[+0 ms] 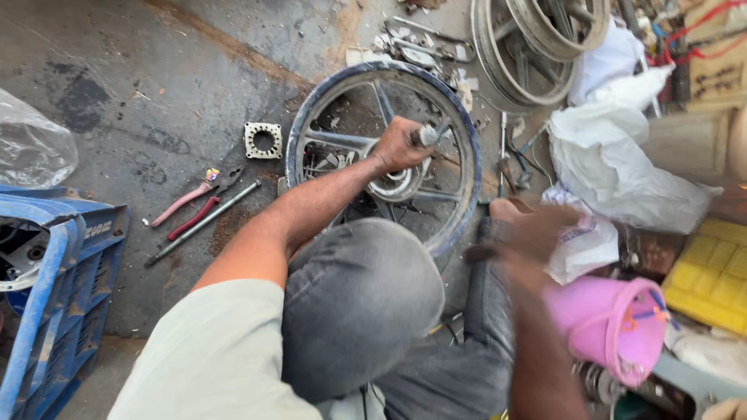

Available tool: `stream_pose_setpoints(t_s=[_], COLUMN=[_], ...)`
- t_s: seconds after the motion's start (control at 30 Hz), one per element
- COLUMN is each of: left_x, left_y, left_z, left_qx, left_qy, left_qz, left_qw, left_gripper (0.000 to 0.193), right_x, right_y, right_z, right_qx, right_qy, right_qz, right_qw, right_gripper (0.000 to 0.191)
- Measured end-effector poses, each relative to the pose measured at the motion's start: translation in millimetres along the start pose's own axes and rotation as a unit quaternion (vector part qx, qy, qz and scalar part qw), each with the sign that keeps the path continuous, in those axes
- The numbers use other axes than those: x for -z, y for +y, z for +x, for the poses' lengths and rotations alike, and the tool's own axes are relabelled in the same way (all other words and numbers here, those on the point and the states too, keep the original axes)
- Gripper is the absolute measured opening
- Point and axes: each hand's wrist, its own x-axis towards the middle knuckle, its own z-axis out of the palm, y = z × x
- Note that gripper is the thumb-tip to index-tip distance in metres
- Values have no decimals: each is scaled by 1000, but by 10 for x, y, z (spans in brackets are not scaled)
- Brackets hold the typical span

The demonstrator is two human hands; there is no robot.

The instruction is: The person sits on the floor and uses a hammer and a metal rod to strike and adjust a blue wheel rim. They repeatedly hit the rim's edge and center hub area, rotating the rim to access different sections.

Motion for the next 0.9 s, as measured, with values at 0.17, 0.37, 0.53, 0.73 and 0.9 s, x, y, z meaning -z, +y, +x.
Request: stream_pose_setpoints(t_s=[0.17,0.37,0.53,0.73,0.9], left_x=[-175,85,324,264,128], left_y=[-67,-317,-202,-318,-545], left_z=[-214,-39,177,124,107], left_qx=[-151,21,117,75,63], left_qy=[175,159,135,91,57], left_qz=[352,-122,-266,-204,-145], left_qw=[907,980,947,972,986], left_gripper=[113,38,14,16,31], right_x=[-483,42,15,-75,-174], right_y=[911,1233,1359,1649,1773], right_z=[-377,-1305,-1488,-1666,-1731], right_qx=[-126,-209,-285,-337,-351], right_qy=[-89,21,59,63,46], right_qz=[-31,235,227,247,237], right_qw=[988,949,929,906,905], right_gripper=[54,51,51,51,49])
